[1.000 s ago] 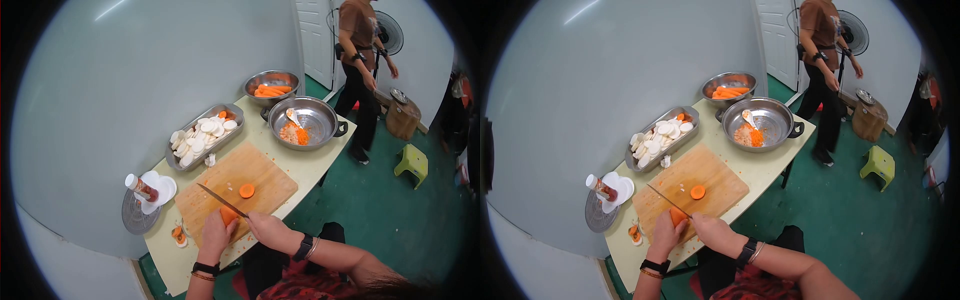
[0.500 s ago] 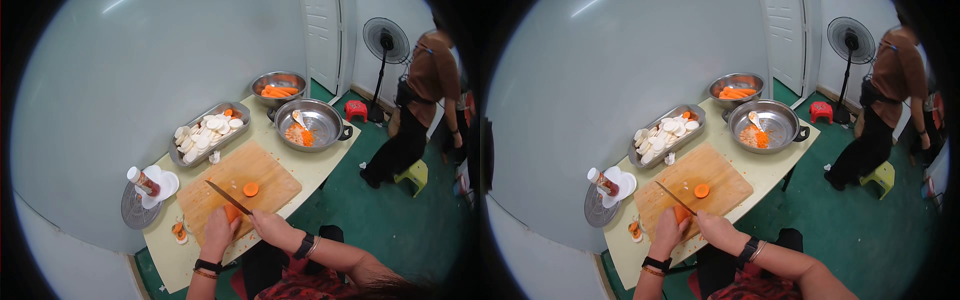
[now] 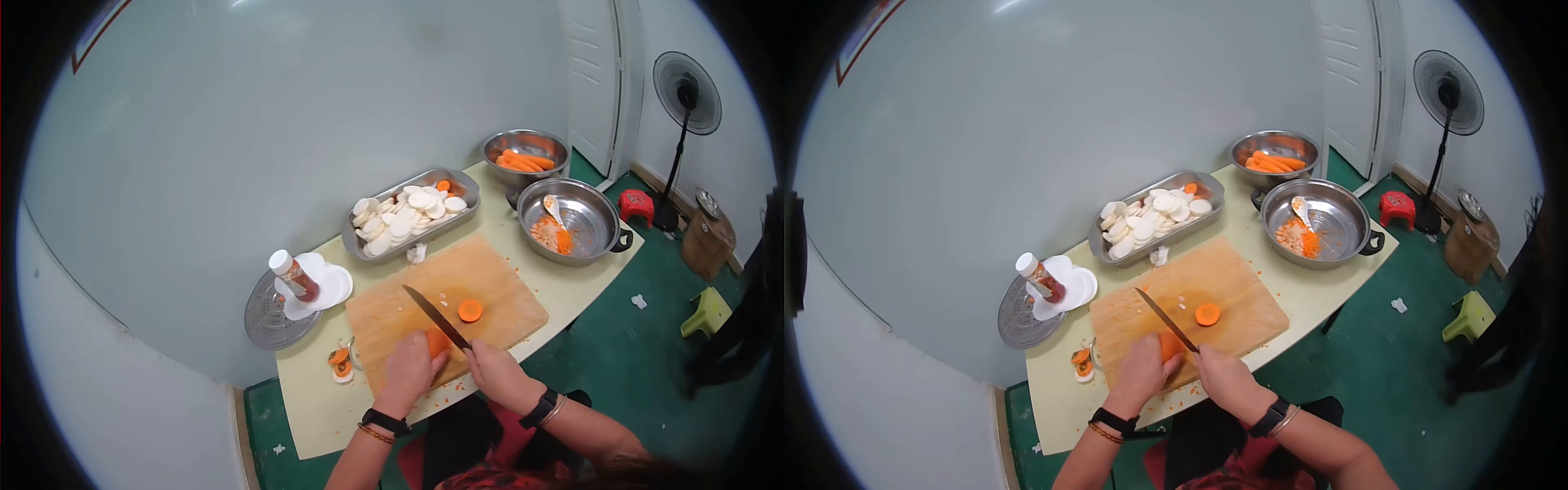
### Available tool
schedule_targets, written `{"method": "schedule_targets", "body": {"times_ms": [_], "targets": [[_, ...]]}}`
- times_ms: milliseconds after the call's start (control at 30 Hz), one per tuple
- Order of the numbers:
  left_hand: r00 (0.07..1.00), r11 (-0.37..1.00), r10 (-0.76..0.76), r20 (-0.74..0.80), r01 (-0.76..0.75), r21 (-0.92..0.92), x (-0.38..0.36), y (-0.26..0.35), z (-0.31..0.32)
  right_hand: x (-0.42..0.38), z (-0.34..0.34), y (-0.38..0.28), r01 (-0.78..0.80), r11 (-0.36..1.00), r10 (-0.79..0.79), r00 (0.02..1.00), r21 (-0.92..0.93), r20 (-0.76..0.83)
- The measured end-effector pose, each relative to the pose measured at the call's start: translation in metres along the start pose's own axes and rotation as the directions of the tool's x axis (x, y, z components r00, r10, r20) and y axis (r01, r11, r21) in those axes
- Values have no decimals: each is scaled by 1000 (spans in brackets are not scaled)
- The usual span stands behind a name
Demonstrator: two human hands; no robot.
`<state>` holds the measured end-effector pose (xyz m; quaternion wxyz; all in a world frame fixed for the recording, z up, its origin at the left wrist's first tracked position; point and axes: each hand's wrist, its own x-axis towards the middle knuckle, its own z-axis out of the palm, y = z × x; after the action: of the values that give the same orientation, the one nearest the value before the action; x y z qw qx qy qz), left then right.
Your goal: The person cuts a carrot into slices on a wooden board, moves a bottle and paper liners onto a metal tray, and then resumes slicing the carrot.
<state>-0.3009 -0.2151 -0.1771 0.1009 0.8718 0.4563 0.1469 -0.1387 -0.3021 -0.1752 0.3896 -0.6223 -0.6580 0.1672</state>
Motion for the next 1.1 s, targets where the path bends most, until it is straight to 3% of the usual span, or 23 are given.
{"method": "schedule_targets", "body": {"times_ms": [167, 267, 300, 333, 433, 533, 567, 700, 867, 967, 1100], "targets": [[995, 994, 81, -64, -86, -69, 2, -12, 7, 2, 1, -2, 31, 998, -31, 999, -45, 10], [999, 996, 51, -16, -52, -74, 4, -15, 6, 4, 7, -10, 93, 990, -99, 994, -109, -50], [997, 995, 11, 73, -3, -100, 1, -12, -7, 4, 6, -14, 129, 981, -139, 989, -147, -58], [998, 996, -4, 65, 10, -90, 0, -15, -11, 7, 5, -18, 93, 986, -91, 996, -140, 15], [995, 995, -58, 84, 64, -75, 0, -26, -20, 7, 20, -16, 84, 969, -85, 996, -234, 3], [995, 997, -79, -54, 80, 12, -3, -61, -29, 2, 25, -19, 80, 973, -85, 996, -217, -16], [987, 993, -107, -120, 100, -61, -2, -73, -30, 3, 20, -26, -24, 983, 43, 993, -183, 105], [876, 920, -315, -366, 187, -344, 6, -128, -29, 6, 30, -28, -6, 982, 24, 996, -189, 90], [619, 682, -673, -406, 306, -664, 29, -169, -60, 11, 43, -20, -21, 982, 33, 998, -190, 61], [543, 838, -544, -640, 307, -452, 46, -203, -67, 12, 52, -7, -22, 993, 29, 998, -119, 60], [547, 851, -524, -653, 305, -427, 69, -228, -88, 15, 46, -13, -73, 990, 90, 986, -122, 139]]}}
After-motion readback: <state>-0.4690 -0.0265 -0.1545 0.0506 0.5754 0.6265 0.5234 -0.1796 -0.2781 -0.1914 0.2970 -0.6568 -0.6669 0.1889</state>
